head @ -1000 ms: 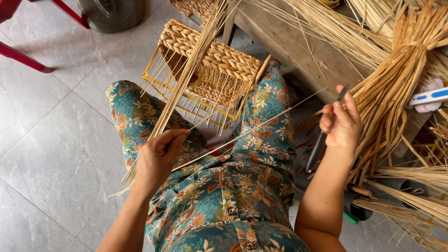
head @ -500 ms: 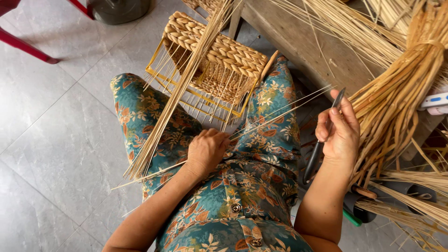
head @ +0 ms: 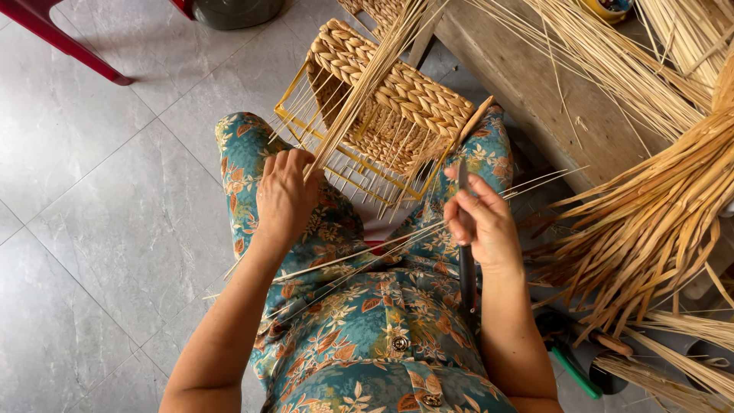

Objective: The person weaves a basket by hand, interlacing thin dried plant strips through a yellow metal frame. They use a small metal tool to press and tighten the weave as they work.

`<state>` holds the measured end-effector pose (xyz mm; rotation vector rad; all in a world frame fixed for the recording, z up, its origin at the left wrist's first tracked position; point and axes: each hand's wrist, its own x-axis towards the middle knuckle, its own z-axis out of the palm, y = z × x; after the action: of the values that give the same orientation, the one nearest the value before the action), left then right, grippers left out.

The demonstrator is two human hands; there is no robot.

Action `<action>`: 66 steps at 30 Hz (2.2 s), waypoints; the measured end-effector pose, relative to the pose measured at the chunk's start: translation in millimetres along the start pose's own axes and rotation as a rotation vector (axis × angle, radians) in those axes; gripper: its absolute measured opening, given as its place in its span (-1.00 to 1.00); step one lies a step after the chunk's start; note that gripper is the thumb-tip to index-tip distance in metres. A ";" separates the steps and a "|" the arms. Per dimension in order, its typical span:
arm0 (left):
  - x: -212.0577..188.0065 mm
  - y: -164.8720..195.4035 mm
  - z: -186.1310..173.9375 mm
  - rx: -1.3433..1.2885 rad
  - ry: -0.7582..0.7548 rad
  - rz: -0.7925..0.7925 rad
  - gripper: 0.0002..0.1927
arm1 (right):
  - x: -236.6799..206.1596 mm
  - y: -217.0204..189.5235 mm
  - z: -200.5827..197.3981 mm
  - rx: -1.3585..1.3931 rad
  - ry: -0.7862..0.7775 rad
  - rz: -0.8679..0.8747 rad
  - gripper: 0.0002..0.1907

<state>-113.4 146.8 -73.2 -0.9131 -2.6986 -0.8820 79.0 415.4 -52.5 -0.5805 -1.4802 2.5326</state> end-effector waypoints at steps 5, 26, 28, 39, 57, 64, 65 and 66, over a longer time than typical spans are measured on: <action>13.2 -24.1 14.4 -0.037 -0.127 -0.134 -0.75 | 11.6 6.4 16.1 -0.044 -0.027 0.075 -0.60; 8.7 -42.1 12.5 0.104 -0.097 -0.073 -0.67 | 11.2 11.4 32.9 -0.062 -0.038 0.101 -0.62; 2.3 -37.1 13.0 0.124 -0.123 -0.069 -0.69 | 7.8 12.2 33.2 -0.057 -0.046 0.104 -0.62; -7.4 -19.6 19.6 0.104 -0.116 -0.074 -0.79 | -0.3 12.3 27.5 -0.010 -0.077 0.095 -0.60; -31.1 1.7 -71.4 -0.927 -0.277 -0.330 -0.76 | -13.0 -3.1 51.8 -0.060 -0.221 0.104 -0.60; -48.8 14.8 -72.2 -0.854 -0.486 -0.298 -0.76 | -28.1 -15.5 81.0 -0.179 -0.384 0.217 -0.42; -49.7 18.0 -72.3 -0.817 -0.515 -0.313 -0.76 | -27.3 -15.2 83.4 -0.184 -0.395 0.230 -0.39; -50.9 21.0 -73.0 -0.780 -0.545 -0.329 -0.76 | -26.3 -14.0 85.0 -0.186 -0.392 0.212 -0.40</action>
<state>-62.7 92.2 -20.1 -0.9338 -3.0156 -2.1265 68.0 345.7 3.5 -0.2835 -1.8915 2.8118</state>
